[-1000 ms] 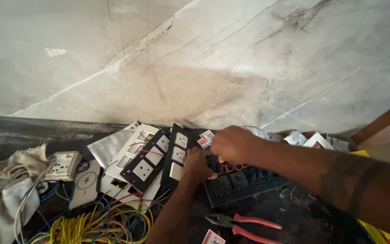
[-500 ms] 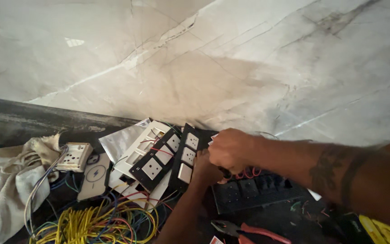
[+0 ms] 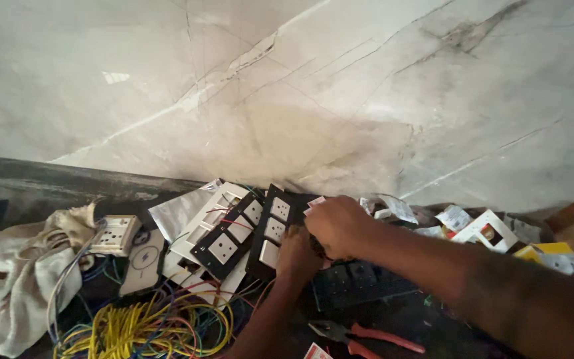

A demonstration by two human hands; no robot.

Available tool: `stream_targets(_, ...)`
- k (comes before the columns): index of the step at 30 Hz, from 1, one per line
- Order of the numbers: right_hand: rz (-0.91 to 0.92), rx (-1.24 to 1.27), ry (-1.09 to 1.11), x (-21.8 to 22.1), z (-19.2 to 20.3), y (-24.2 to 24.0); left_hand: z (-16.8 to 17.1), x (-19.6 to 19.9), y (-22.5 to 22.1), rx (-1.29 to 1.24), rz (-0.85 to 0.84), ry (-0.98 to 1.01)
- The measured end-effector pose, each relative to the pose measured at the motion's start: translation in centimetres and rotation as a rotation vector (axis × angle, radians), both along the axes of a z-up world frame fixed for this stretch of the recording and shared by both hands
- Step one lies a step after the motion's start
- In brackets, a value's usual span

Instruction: The person is assembling an electrical switchboard by connecting wires to switches and sockets and stripping wire insulation with pliers.

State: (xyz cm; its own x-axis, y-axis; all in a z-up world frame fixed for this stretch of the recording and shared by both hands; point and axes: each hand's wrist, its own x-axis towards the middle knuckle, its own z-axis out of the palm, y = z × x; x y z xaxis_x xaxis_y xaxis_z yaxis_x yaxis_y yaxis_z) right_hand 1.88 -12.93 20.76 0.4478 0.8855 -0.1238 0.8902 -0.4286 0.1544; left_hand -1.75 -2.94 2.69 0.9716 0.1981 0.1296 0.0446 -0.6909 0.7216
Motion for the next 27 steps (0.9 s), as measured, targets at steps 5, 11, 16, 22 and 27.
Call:
stream_targets(5, -0.225, 0.106, 0.168, -1.7, 0.1, -6.1, -0.6, -5.4, 0.9, 0.057, 0.024, -0.039)
stream_targets(11, -0.318, 0.181, 0.566, -3.1, -5.9, -14.9, 2.0, -8.7, 2.9, 0.153, 0.052, 0.286)
stream_targets(16, -0.335, 0.405, 0.586, -5.4, -11.6, -17.6, 4.0, -9.6, 5.3, 0.187, -0.086, 0.25)
stream_targets(22, -0.394, 0.701, 0.265, -6.6, -13.4, -18.6, 9.2, -11.8, 6.9, 0.036, -0.084, 0.214)
stream_targets(27, -0.612, 0.825, 0.242, -7.5, -15.1, -16.4, 11.4, -7.5, 2.0, -0.092, -0.055, -0.017)
